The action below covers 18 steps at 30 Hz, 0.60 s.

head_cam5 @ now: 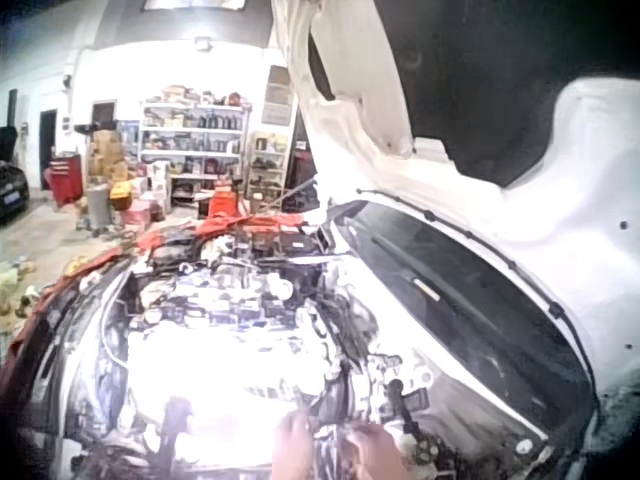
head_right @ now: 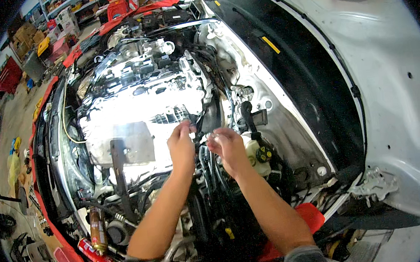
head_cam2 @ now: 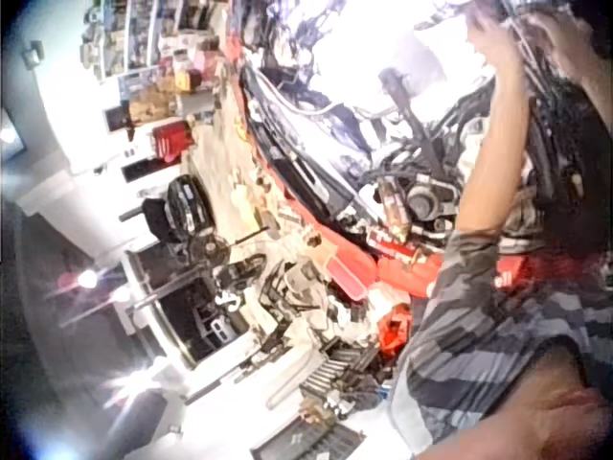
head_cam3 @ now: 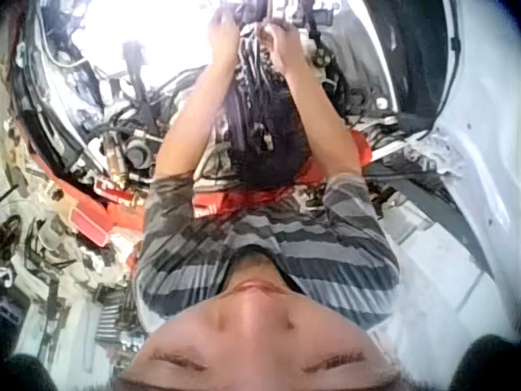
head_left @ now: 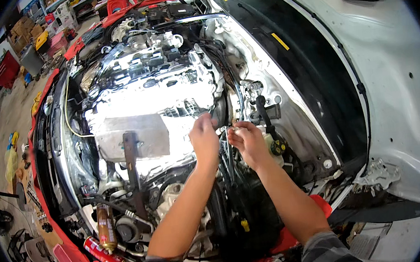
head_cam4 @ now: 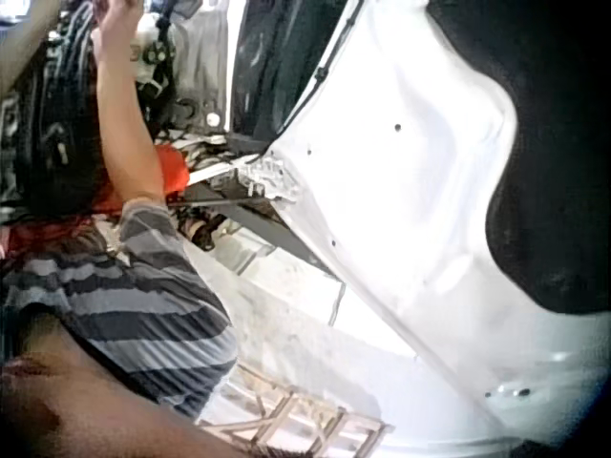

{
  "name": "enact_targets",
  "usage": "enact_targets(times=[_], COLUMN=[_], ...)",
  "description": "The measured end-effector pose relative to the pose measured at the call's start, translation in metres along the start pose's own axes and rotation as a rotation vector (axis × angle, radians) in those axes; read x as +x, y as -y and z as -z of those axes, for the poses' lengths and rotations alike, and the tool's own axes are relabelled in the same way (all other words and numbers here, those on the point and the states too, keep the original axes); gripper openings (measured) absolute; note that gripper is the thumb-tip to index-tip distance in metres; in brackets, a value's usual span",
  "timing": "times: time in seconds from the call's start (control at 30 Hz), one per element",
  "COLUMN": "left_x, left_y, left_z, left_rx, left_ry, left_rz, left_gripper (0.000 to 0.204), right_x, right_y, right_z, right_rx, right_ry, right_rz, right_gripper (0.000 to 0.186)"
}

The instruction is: The person works on a car engine using a wrench, sorts bolts and washers by hand, and installs engine components and attaches connectors to the engine.

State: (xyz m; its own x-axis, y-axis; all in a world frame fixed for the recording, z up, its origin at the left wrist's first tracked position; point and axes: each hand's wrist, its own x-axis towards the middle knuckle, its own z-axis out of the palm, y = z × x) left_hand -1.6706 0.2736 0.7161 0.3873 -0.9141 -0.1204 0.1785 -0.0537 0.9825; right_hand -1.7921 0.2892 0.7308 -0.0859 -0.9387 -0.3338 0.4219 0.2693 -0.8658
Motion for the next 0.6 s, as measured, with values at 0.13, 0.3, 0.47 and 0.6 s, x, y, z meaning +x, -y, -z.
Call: enact_targets(times=[0.13,0.3,0.47,0.6], left_x=[0.098,0.205,0.215,0.223], left_y=[0.04,0.121,0.135,0.145], left_z=[-0.061,-0.092,-0.11,-0.093], left_rx=[-0.066,0.279,0.322,0.246], left_ry=[-0.21,-0.367,-0.295,-0.207], left_rz=[0.374,0.397,0.352,0.249], left_gripper=[0.031,0.04,0.043,0.045], right_x=[0.116,0.2,0.249,0.251], right_y=[-0.03,-0.058,-0.073,-0.065], right_z=[0.009,-0.009,0.009,-0.008], right_rx=[0.133,-0.56,-1.085,-1.179], right_ry=[-0.028,-0.202,-0.423,-0.287], right_rz=[-0.123,0.299,0.452,0.518], right_gripper=[0.027,0.011,0.017,0.017])
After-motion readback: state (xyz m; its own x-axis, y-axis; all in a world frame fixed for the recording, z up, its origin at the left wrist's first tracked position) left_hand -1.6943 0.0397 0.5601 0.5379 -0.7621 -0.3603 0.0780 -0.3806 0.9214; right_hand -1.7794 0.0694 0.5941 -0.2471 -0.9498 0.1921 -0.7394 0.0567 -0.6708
